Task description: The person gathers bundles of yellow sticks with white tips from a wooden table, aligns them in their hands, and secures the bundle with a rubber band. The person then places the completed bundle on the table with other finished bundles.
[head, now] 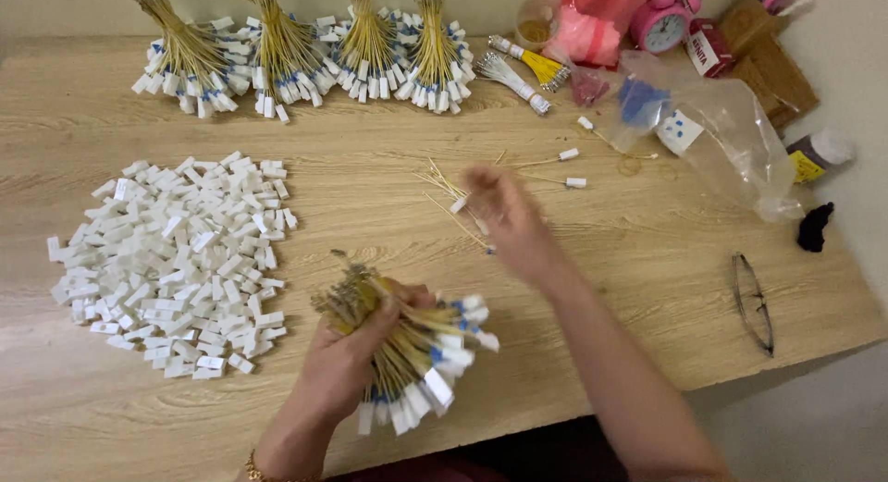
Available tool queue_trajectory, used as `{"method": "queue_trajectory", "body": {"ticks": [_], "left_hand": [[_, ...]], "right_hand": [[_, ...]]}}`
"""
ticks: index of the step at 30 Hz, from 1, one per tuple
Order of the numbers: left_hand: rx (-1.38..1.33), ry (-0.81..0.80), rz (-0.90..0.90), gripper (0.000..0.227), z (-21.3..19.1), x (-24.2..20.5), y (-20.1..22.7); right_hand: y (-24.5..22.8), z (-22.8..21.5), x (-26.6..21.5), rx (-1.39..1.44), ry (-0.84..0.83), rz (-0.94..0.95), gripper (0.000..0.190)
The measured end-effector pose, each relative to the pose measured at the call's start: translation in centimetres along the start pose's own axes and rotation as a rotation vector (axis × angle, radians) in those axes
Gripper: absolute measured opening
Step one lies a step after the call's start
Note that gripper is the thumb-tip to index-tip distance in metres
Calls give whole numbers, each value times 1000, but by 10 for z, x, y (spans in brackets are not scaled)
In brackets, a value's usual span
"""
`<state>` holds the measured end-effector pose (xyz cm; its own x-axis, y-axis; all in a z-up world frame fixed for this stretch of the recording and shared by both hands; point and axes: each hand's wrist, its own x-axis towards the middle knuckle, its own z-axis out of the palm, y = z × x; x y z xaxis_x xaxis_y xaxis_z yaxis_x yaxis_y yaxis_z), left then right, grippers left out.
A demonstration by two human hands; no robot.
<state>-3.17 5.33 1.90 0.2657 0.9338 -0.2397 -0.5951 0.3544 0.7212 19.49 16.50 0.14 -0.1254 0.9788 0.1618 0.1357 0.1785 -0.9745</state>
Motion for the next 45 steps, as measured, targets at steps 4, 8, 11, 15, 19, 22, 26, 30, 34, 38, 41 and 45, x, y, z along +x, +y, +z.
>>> {"method": "queue_trajectory", "body": {"ticks": [4,8,11,15,19,22,26,30,34,38,41,45], "left_hand": [[295,8,-60,29,6,-12,23],[-238,-64,30,21,-4,-6,1],[-146,141,-76,22,2,-3,5],[-77,186,-189,19,-7,-2,-7],[-111,-9,-108,20,-10,-2,-12],[-191,-32,-99,21,-11,-5,-14],[-166,28,-188,19,-13,-5,-16],[-104,52,-174,22,-13,-9,-13],[-135,175,-264,18,-11,-11,-12],[-243,138,-100,18,-14,-2,-12],[-370,213,-114,18,-21,2,-22],[-521,182,-71,18,-32,10,-29]], "right_hand": [[53,-80,54,-965,161,-229,34],[53,-97,66,-1322,-18,176,49],[63,-104,76,-1369,-17,254,34],[62,-96,74,-1395,-12,354,29],[94,-111,77,-1469,44,76,27],[48,-83,74,-1043,159,418,24],[15,-50,80,-881,149,546,35],[-34,-5,83,-978,-50,809,72],[10,-6,94,-1096,-92,708,59],[32,-18,104,-986,-7,576,36],[54,-33,102,-799,67,459,33],[-13,-27,73,-403,215,320,25]]}}
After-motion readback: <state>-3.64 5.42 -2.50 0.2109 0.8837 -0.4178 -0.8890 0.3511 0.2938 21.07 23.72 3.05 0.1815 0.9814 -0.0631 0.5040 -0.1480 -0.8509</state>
